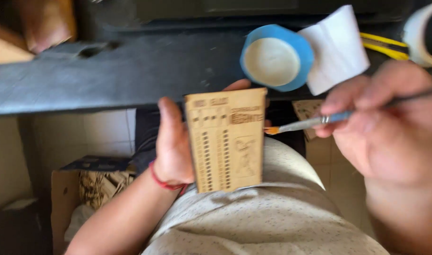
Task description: Applying varnish to a laser-cut wooden box using a paintbrush to provide a finish.
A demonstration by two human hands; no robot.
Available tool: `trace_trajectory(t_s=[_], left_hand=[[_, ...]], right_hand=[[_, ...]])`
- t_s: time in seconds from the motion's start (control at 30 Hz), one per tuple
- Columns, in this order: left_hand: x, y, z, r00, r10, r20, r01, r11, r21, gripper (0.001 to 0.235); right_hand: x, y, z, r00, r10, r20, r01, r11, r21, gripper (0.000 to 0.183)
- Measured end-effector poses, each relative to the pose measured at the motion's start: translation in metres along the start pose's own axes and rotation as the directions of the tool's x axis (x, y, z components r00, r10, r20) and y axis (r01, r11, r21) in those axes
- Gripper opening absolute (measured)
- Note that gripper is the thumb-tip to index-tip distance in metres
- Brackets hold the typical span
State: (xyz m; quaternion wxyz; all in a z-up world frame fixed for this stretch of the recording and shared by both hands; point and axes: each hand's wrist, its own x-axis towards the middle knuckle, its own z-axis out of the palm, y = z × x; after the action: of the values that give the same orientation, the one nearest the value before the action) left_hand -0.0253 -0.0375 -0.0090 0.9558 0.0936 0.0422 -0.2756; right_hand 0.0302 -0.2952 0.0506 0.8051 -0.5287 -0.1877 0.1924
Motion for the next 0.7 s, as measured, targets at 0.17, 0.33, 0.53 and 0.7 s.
trace_trajectory(t_s=[0.17,0.33,0.53,0.7], left_hand=[[-0.014,-0.010,0.000,0.999,0.039,-0.036,-0.040,0.999,-0.025,0.118],[-0.025,-0.011,-0.005,0.997,0.072,-0.003,-0.071,0.997,0.033,0.117],[-0.031,-0.016,-0.011,0.995,0.102,0.010,-0.103,0.992,0.073,0.115],[-0.035,-0.018,-0.009,0.996,0.092,0.010,-0.092,0.994,0.060,0.114]], right_hand=[[-0.022,0.015,0.039,0.975,-0.185,0.123,0.221,0.736,-0.640,0.017],[-0.018,0.027,0.060,0.914,-0.292,0.283,0.402,0.542,-0.738,0.022],[-0.013,0.035,0.074,0.871,-0.370,0.323,0.477,0.481,-0.736,0.020],[-0.013,0.035,0.081,0.887,-0.347,0.305,0.449,0.491,-0.746,0.013]])
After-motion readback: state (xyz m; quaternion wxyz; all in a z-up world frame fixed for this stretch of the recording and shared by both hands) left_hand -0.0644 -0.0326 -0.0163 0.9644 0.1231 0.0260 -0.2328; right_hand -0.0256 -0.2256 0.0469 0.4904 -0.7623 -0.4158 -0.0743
